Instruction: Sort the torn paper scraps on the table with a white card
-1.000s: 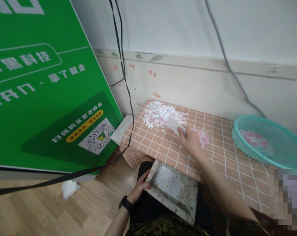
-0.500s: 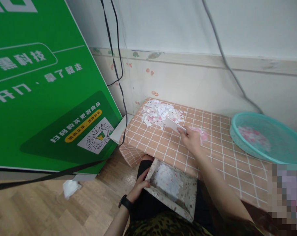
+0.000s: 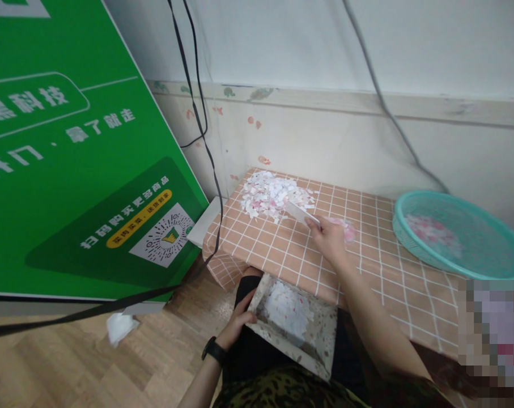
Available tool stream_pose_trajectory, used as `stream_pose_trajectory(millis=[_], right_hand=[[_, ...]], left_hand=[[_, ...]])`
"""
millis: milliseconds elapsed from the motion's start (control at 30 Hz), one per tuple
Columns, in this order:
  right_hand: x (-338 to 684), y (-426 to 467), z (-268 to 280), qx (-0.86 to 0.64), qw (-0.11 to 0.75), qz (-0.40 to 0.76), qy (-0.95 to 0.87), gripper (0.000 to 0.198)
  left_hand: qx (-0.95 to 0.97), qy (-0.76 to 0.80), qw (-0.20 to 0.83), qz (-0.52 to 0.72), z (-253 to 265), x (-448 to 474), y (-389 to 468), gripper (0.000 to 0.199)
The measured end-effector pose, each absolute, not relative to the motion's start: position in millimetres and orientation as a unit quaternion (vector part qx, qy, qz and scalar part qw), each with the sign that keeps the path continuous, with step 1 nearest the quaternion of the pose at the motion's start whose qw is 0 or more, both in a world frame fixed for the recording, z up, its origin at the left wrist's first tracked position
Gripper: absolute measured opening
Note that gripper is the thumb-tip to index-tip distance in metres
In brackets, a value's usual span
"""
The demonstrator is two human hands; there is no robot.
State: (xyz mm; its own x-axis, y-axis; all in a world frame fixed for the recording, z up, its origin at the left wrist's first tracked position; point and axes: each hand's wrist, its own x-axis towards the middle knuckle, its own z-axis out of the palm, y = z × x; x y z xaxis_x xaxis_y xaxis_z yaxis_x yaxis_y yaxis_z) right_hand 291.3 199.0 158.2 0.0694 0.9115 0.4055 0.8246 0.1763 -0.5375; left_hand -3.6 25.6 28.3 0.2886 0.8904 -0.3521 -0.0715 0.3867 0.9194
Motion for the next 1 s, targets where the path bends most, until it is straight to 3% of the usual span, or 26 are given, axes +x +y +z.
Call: stream_pose_trajectory(millis=[167,1000], right_hand=[[291.0,199.2,158.7,-0.669,0.35,0.04,-0.654,0.046],[290.6,195.1,162.4,-0.567,0.408,0.246,-0.672,0.046]], left_hand=[[0.423,0.483,0.68,0.354,29.7,-3.4,24.8,0.076],[0.434,0.471,0.682,0.353,24.4,-5.2,25.3,0.076]])
